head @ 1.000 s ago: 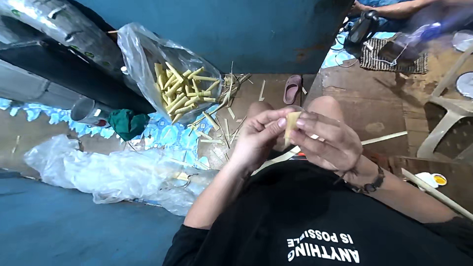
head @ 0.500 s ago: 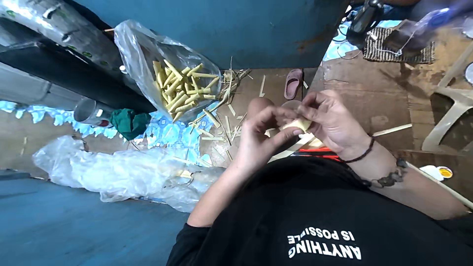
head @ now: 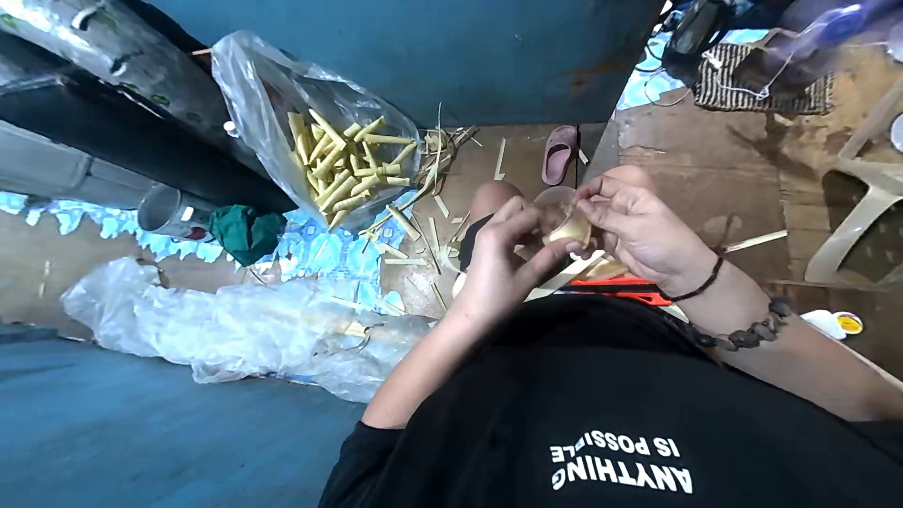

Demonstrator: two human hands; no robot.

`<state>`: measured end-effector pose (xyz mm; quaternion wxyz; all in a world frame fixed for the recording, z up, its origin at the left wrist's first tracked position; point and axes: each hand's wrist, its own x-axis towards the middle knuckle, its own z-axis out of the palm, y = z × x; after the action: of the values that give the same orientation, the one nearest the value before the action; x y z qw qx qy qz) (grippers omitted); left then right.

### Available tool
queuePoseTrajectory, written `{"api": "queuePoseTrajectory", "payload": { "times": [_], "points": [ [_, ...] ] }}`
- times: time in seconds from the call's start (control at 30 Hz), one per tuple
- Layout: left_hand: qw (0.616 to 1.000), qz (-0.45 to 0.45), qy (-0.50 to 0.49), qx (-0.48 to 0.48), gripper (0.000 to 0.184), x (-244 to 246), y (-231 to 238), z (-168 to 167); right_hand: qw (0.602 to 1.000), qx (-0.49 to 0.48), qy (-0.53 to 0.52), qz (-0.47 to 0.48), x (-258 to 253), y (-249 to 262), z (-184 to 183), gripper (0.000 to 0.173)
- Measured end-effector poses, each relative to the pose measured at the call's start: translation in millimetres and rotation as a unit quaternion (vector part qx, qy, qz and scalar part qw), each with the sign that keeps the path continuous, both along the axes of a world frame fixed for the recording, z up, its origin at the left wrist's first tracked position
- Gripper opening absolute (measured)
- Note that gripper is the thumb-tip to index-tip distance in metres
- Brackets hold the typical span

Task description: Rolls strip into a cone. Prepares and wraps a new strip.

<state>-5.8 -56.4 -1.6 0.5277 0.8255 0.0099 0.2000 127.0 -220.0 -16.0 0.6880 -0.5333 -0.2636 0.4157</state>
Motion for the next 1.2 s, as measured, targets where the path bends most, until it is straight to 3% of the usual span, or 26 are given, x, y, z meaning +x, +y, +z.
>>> {"api": "queuePoseTrajectory", "payload": {
  "times": [0.1,0.17,0.23,0.33,0.4,0.57,0.63,0.73,0.77,0.87,0.97,1.03,1.1,1.13,1.17,1.2],
  "points": [
    [0.999,0.016,0.004,0.043,0.018,1,-2,0,0.998,-0.019,0.005,0.059,-4,4,3,0.019],
    [0.997,0.0,0.029,0.072,0.02,0,2,0,0.994,-0.026,-0.052,0.089,-3,1,3,0.026],
    [0.996,-0.036,0.043,0.072,0.026,-2,7,2,0.996,-0.026,-0.062,0.057,1,-2,2,0.026],
    [0.998,-0.02,0.003,0.064,0.012,0,3,-1,1.0,-0.01,0.021,0.004,-1,1,1,0.02],
    [0.998,0.005,-0.013,0.056,0.005,1,-2,-2,1.0,-0.008,0.02,0.016,-6,3,-1,0.017],
    [0.998,0.009,0.014,0.061,0.018,2,-5,-7,0.971,-0.046,-0.235,0.003,-8,-4,2,0.028],
    [0.999,-0.013,0.016,0.037,0.025,2,-8,-10,0.982,-0.051,-0.178,-0.037,-7,-5,5,0.033],
    [0.999,0.002,-0.01,0.032,0.01,3,-11,-12,0.998,-0.027,-0.027,-0.046,-8,-1,2,0.027],
    [0.999,0.011,-0.02,0.039,0.007,4,-11,-13,0.997,-0.038,-0.042,-0.049,-11,0,0,0.023],
    [0.998,0.026,-0.018,0.061,0.007,5,-10,-14,0.972,-0.068,-0.216,-0.059,-13,-1,-5,0.021],
    [0.997,0.024,0.015,0.071,0.023,4,-10,-16,0.954,-0.063,-0.29,-0.033,-10,-5,-12,0.028],
    [0.998,0.018,0.0,0.06,0.025,5,-10,-19,0.984,-0.061,-0.163,-0.034,-9,-4,-11,0.03],
    [0.998,0.026,-0.031,0.044,0.012,6,-10,-21,0.998,-0.047,0.009,-0.04,-11,-2,-5,0.031],
    [0.998,0.032,-0.038,0.035,0.009,6,-10,-21,0.998,-0.046,0.015,-0.044,-13,-1,-5,0.029],
    [0.998,0.034,-0.036,0.028,0.009,6,-11,-22,0.996,-0.05,-0.05,-0.055,-15,0,-6,0.026],
    [0.999,0.035,-0.029,0.023,0.011,6,-10,-22,0.979,-0.053,-0.18,-0.077,-17,0,-8,0.024]
  ]
}}
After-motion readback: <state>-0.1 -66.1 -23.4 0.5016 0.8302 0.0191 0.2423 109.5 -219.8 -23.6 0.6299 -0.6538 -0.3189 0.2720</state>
